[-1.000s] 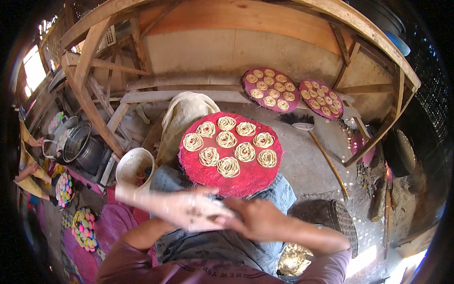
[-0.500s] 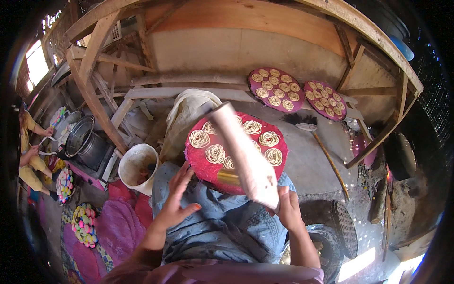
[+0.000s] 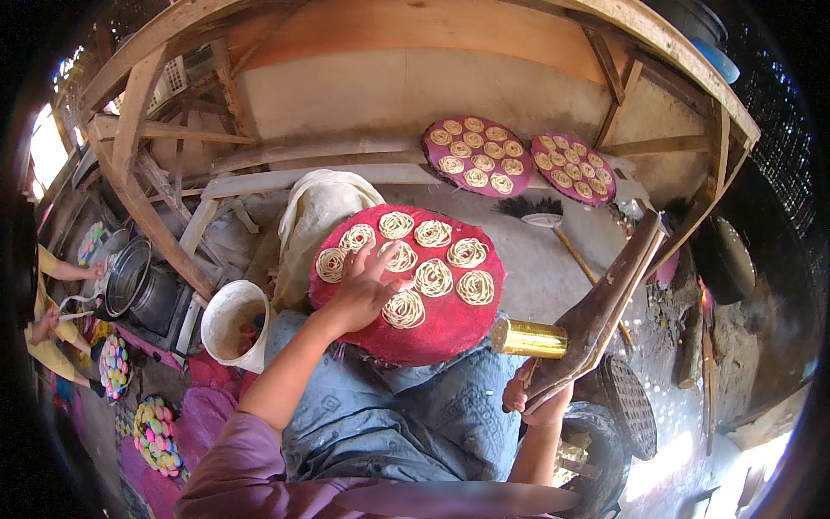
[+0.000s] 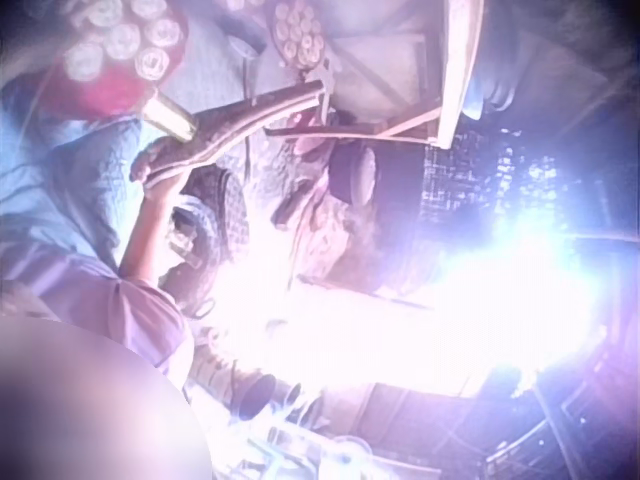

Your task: The person scoops dough from a basket and loads it into a handheld press. They then extrude the dough into spiral shapes onto a red mat, repeating the process to form multiple spirals. The person occasionally adjusts the mat and continues pressing dough until the mat is filled.

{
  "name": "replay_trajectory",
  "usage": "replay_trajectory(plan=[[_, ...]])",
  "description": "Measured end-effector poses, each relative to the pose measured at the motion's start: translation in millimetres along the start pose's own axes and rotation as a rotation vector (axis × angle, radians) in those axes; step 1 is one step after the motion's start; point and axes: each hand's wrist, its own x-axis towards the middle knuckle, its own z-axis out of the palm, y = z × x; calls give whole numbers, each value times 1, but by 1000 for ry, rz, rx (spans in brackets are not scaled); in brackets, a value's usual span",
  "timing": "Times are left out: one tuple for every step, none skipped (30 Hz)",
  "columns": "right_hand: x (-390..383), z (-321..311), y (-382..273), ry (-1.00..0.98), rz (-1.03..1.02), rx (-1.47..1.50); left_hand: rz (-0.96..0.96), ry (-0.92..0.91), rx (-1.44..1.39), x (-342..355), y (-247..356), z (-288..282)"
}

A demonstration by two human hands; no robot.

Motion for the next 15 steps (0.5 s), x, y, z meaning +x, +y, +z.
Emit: replay_trajectory(plan=[[-2,-5,0,5,-6,6,7,6,-10,0,0,2],[-3,-9,-1,-40,-6,27,-7,3,0,1,0,3],[-4,-12,-2,-3,-14,-4,-28,-24,18,1,1,3],[-4,-14,-3,-17,-19,-22,-34,-35,31,1,1,3],[-3,-15,-4,-19,-15,-4,-30,-26,37,2,2,2],[-2,-16,-5,-33,-30,-43,-29,2,9,1,3,2],[-1,-16,-6,-34,-35,-46,-42,1,7,1,3,1],[0,-16,-6,-46,-30,-55,-43,2,10,0,3,0],[2,-16,-5,-42,-40,-57,-22,28,14,0,3,-1],[3,-15,-5,-46,-38,-63,-42,-17,35,-1,3,-2],[3,-14,-4,-52,-37,-70,-41,-37,58,-2,2,-3],[4,-14,-2,-50,-31,-69,-16,-37,68,-2,1,-5],[5,-13,-2,-47,-27,-68,-44,-36,75,-3,1,-7],[5,-12,-2,-44,-23,-67,-47,-16,70,-3,1,-10],[5,-11,-2,-57,-24,-51,-56,-4,69,-4,2,-14]])
